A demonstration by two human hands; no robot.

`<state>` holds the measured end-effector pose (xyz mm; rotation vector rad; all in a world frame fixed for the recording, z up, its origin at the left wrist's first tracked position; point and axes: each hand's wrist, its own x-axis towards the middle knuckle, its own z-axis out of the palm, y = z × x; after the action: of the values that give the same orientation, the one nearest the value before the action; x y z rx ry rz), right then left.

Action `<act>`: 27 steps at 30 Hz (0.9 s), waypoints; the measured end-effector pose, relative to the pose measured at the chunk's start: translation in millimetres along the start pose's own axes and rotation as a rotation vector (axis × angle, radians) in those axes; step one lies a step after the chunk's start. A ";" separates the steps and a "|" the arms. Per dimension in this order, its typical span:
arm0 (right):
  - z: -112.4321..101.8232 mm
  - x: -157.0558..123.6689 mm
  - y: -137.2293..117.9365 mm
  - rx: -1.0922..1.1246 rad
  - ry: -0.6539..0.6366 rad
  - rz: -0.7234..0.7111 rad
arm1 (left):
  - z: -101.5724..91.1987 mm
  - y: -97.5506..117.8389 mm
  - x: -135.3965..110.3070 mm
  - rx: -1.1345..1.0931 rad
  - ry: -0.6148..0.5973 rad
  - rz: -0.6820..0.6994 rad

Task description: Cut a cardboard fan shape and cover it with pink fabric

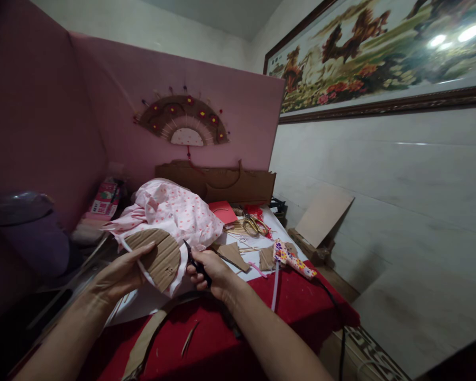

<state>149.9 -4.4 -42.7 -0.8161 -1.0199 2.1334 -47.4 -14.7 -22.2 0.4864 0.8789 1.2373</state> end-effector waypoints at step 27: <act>8.5 -3.0 -0.8 -0.092 0.130 -0.012 | -1.9 -0.1 1.8 0.027 -0.005 -0.002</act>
<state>145.6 -10.0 -37.0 -0.9772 -1.0575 2.0074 -48.7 -13.3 -23.9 0.5098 0.8923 1.2236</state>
